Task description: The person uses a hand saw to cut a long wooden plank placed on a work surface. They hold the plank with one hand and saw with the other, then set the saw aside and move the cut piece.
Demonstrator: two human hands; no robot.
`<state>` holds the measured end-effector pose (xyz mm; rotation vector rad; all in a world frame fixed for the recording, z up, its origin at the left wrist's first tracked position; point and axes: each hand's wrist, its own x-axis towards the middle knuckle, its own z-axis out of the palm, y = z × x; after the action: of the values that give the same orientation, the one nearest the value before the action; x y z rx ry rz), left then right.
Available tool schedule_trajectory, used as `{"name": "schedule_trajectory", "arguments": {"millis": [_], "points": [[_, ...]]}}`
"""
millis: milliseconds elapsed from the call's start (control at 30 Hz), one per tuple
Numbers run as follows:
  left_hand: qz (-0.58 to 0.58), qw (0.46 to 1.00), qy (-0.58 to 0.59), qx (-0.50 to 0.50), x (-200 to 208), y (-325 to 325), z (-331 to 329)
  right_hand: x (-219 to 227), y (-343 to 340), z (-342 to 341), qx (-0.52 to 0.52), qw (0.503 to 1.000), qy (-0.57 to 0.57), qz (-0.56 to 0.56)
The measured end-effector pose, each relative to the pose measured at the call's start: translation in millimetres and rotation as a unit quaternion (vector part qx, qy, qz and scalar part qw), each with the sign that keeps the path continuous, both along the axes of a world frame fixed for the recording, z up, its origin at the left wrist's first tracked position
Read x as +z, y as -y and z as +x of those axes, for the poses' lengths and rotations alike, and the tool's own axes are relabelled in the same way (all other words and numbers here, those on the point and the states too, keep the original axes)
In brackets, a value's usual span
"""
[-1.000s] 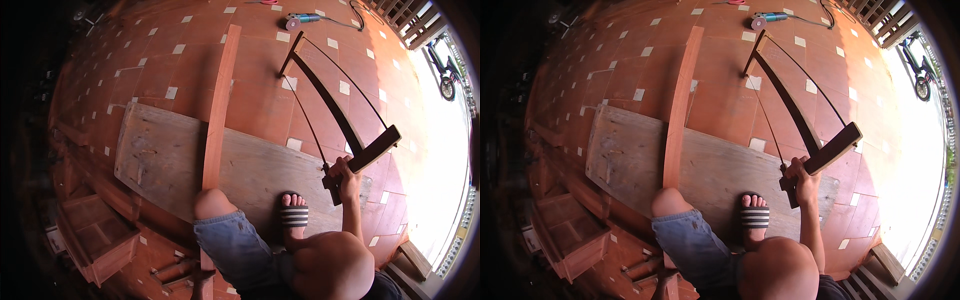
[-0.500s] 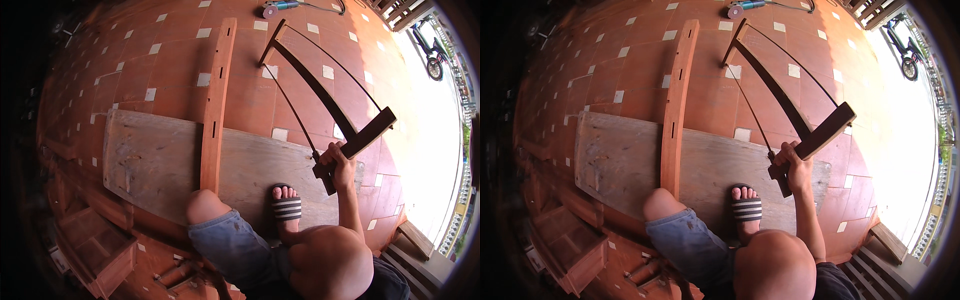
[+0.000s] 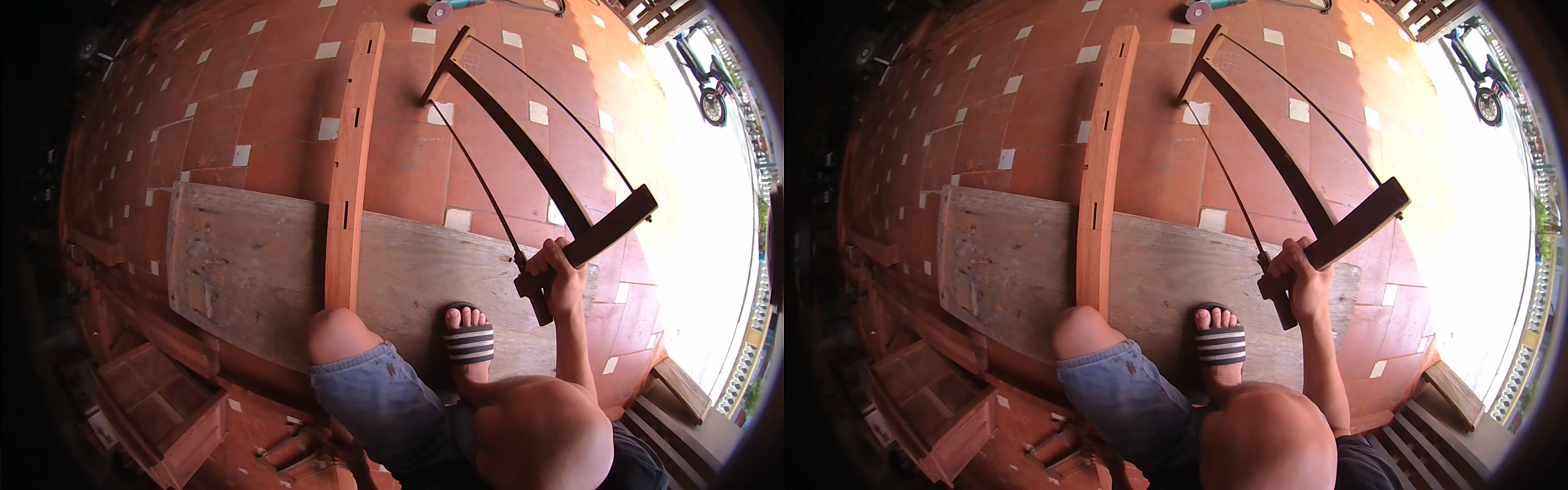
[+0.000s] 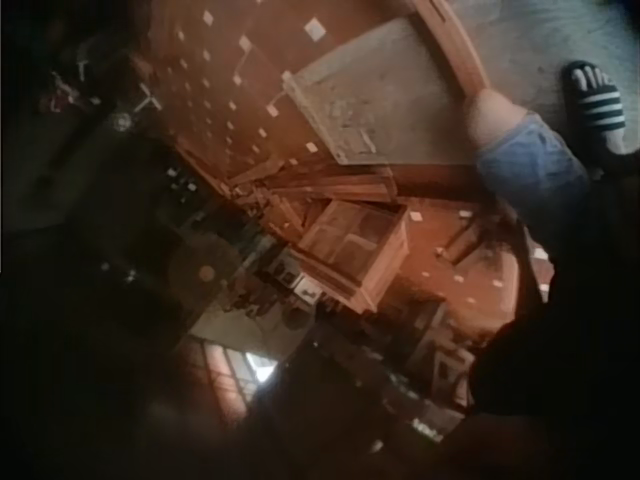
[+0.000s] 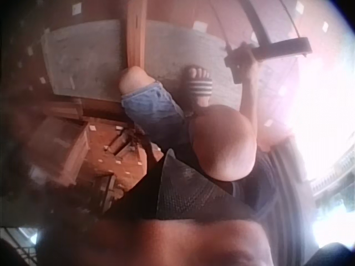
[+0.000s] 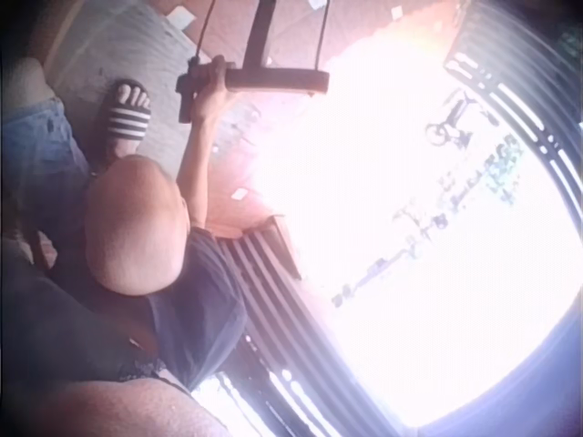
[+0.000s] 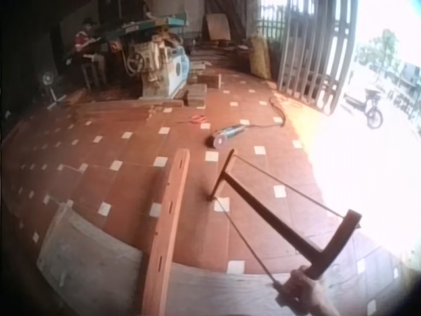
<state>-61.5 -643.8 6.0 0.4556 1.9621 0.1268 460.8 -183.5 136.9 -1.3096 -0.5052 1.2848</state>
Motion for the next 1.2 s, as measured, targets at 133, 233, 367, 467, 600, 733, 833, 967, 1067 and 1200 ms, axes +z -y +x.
{"name": "schedule_trajectory", "arguments": {"millis": [133,233,367,467,600,733,833,967,1067,1200], "points": [[0.001,1.0,-0.001,-0.001,8,3,-2,-3,1,1,0.008,0.999,0.041,-0.003],[0.013,1.0,0.005,-0.013,7,-5,-8,7,5,2,0.002,1.0,0.021,0.013],[0.025,1.0,-0.004,-0.017,15,-3,-16,-1,1,-3,0.019,0.999,0.043,0.022],[0.025,0.999,0.0,-0.023,16,-8,-16,0,1,-1,0.033,0.995,0.093,0.015],[0.031,0.999,0.001,-0.027,12,-17,-15,1,0,3,0.061,0.982,0.181,-0.002],[0.032,0.998,0.017,-0.041,5,-34,-14,13,1,7,0.072,0.954,0.285,-0.052],[0.031,0.998,0.019,-0.053,8,-45,-16,14,2,5,0.08,0.96,0.257,-0.07],[0.025,0.993,0.052,-0.108,5,-83,-37,-1,9,3,0.093,0.966,0.232,-0.067],[0.062,0.976,0.069,-0.199,20,-147,-78,-11,19,0,0.109,0.983,0.147,-0.032],[0.256,0.943,-0.188,-0.098,68,-317,-95,-32,34,18,0.172,0.97,0.165,0.056]]}}
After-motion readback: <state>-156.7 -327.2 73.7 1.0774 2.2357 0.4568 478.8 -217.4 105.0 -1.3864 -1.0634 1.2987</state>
